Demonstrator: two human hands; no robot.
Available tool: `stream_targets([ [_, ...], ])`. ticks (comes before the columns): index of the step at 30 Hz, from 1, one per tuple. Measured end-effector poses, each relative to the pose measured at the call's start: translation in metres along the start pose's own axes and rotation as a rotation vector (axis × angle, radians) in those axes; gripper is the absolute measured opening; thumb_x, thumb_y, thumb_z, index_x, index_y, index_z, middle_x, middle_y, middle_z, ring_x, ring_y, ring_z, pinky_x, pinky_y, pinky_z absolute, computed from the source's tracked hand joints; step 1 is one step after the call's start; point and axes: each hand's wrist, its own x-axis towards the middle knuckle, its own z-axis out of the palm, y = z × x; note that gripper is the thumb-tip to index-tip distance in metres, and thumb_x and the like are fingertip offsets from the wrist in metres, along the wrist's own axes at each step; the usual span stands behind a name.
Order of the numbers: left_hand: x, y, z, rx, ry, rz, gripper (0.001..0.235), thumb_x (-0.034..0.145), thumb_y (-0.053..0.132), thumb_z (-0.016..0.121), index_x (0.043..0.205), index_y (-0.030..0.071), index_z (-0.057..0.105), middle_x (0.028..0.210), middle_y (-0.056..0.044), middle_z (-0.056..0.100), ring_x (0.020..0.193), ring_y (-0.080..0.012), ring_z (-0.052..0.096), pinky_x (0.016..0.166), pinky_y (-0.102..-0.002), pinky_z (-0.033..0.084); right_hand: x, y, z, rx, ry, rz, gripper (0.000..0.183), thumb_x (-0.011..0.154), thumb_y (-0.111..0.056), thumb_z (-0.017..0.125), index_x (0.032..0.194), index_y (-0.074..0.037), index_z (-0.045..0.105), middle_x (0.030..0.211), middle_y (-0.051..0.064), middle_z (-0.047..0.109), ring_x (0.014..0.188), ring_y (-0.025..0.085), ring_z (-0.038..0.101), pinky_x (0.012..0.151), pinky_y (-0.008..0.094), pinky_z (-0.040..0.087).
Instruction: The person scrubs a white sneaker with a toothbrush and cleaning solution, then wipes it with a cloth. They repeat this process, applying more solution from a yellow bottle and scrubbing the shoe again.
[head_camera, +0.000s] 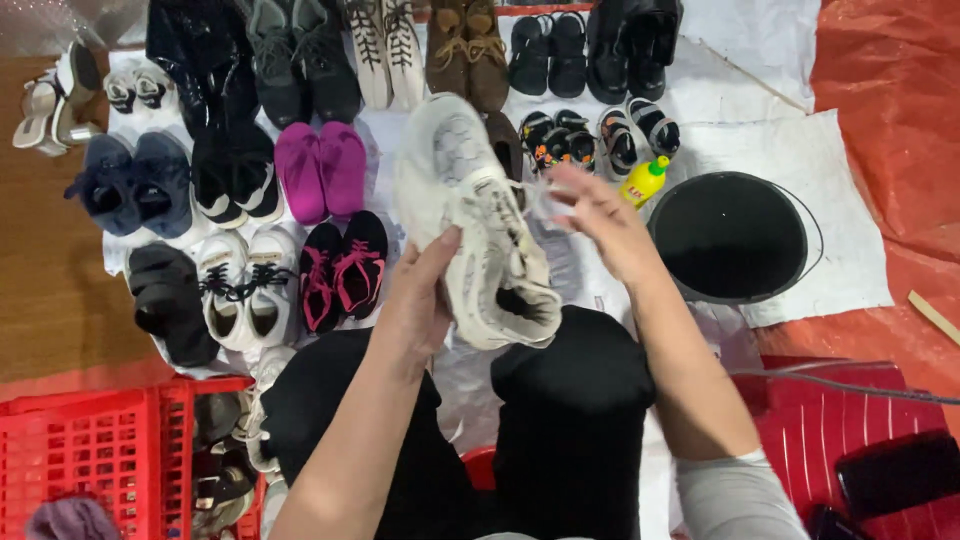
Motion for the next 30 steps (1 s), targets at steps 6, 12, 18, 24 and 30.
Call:
stream_targets([
  [6, -0.011, 0.012, -0.003, -0.005, 0.113, 0.002, 0.076, 0.088, 0.026, 0.078, 0.158, 0.008, 0.052, 0.142, -0.026, 0.065, 0.124, -0.0423, 0.067, 0.100, -0.065, 0.056, 0.039, 0.199, -0.180, -1.004, 0.901, 0.373, 0.104, 0.088, -0.038, 0.098, 0.163, 0.002, 0.038, 0.149, 0.033, 0.044, 0.141, 0.054, 0.048, 0.108, 0.077, 0.045],
  [12, -0.024, 0.041, 0.014, -0.125, 0.142, -0.171, 0.071, 0.087, 0.014, 0.065, 0.157, 0.010, 0.056, 0.144, -0.019, 0.069, 0.127, -0.0373, 0.067, 0.108, -0.051, 0.055, 0.062, 0.162, -0.179, -1.255, 0.759, 1.014, 0.133, 0.070, -0.077, 0.079, 0.173, -0.014, 0.023, 0.182, 0.014, 0.007, 0.163, 0.043, -0.011, 0.121, 0.079, -0.002],
  [18, -0.019, 0.047, 0.023, -0.154, 0.209, -0.194, 0.075, 0.082, 0.014, 0.067, 0.156, 0.008, 0.057, 0.146, -0.020, 0.070, 0.132, -0.0359, 0.065, 0.115, -0.050, 0.052, 0.072, 0.197, -0.190, -1.270, 0.814, 0.996, 0.118, 0.071, -0.078, 0.080, 0.162, -0.012, 0.045, 0.182, 0.016, 0.005, 0.163, 0.040, -0.016, 0.120, 0.077, -0.009],
  [24, -0.009, 0.036, 0.012, -0.195, 0.210, -0.190, 0.062, 0.084, 0.011, 0.070, 0.145, 0.007, 0.066, 0.137, -0.019, 0.073, 0.127, -0.0353, 0.068, 0.111, -0.050, 0.055, 0.081, 0.200, -0.201, -1.174, 0.869, 1.083, 0.114, 0.075, -0.077, 0.081, 0.164, -0.016, 0.044, 0.180, 0.015, -0.009, 0.160, 0.042, -0.019, 0.121, 0.079, -0.006],
  [30, -0.010, 0.043, 0.017, -0.175, 0.217, -0.199, 0.068, 0.081, 0.014, 0.071, 0.148, 0.010, 0.063, 0.140, -0.017, 0.072, 0.127, -0.0334, 0.068, 0.111, -0.048, 0.055, 0.073, 0.204, -0.202, -1.184, 0.987, 0.702, 0.101, 0.077, -0.072, 0.082, 0.157, -0.016, 0.058, 0.178, 0.019, -0.002, 0.159, 0.045, -0.014, 0.119, 0.081, -0.007],
])
